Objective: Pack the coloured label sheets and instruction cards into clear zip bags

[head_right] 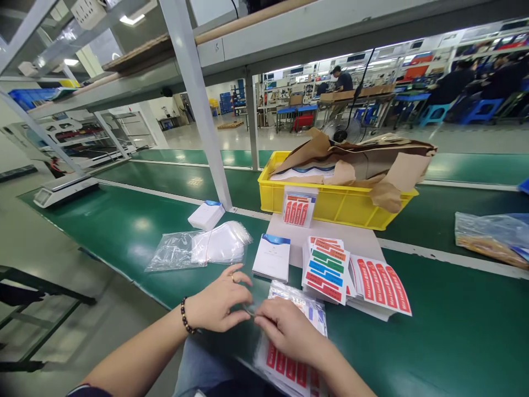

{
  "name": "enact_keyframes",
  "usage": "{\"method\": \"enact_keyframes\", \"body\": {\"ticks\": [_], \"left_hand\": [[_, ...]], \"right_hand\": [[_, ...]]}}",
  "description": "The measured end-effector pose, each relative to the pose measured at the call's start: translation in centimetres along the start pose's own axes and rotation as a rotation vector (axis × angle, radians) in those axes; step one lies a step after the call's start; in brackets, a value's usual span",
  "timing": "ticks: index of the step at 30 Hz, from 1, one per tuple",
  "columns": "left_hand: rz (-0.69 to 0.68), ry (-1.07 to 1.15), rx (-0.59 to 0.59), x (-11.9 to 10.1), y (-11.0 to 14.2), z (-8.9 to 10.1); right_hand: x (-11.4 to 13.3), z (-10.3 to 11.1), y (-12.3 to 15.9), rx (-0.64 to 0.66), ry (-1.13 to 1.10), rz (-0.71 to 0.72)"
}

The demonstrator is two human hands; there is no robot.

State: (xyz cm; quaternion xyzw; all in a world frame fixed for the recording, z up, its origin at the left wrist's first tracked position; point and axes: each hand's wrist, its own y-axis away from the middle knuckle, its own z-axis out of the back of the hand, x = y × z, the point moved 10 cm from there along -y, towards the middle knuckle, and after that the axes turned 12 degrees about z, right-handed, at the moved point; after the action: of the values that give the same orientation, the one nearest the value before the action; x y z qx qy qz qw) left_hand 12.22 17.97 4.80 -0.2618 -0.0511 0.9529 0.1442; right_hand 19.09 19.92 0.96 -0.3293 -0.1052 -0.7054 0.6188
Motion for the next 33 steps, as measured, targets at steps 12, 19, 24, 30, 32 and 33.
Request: {"method": "enact_keyframes", "body": {"ticks": [12, 19, 24, 30, 32, 33], "left_hand": [[0.271, 0.384, 0.248, 6.1, 1.6, -3.6], [0.57, 1.227, 0.231, 9.0, 2.1, -8.1], [0.673, 1.821, 0.402, 8.3, 0.5, -11.1], [0.553, 1.868, 0.639, 4.7, -1.6, -10.1], [0.539, 1.878, 0.715, 3.2, -2.7, -10.3], [0.536, 1.871, 0.751, 2.4, -3.3, -10.6]], "right_hand": [[-6.7, 2.5, -4.7, -0.134, 0.629, -0.218], [-3.8, 2.0, -4.8, -0.154, 0.654, -0.066], [4.4, 1.3, -3.0, -0.131, 0.488, 0.226], [-0.9, 8.7, 4.5, -0.436, 0.739, -0.102], [-4.2, 9.7, 6.9, -0.404, 0.867, -0.242], [-5.3, 9.8, 7.6, -0.374, 0.888, -0.271]]}}
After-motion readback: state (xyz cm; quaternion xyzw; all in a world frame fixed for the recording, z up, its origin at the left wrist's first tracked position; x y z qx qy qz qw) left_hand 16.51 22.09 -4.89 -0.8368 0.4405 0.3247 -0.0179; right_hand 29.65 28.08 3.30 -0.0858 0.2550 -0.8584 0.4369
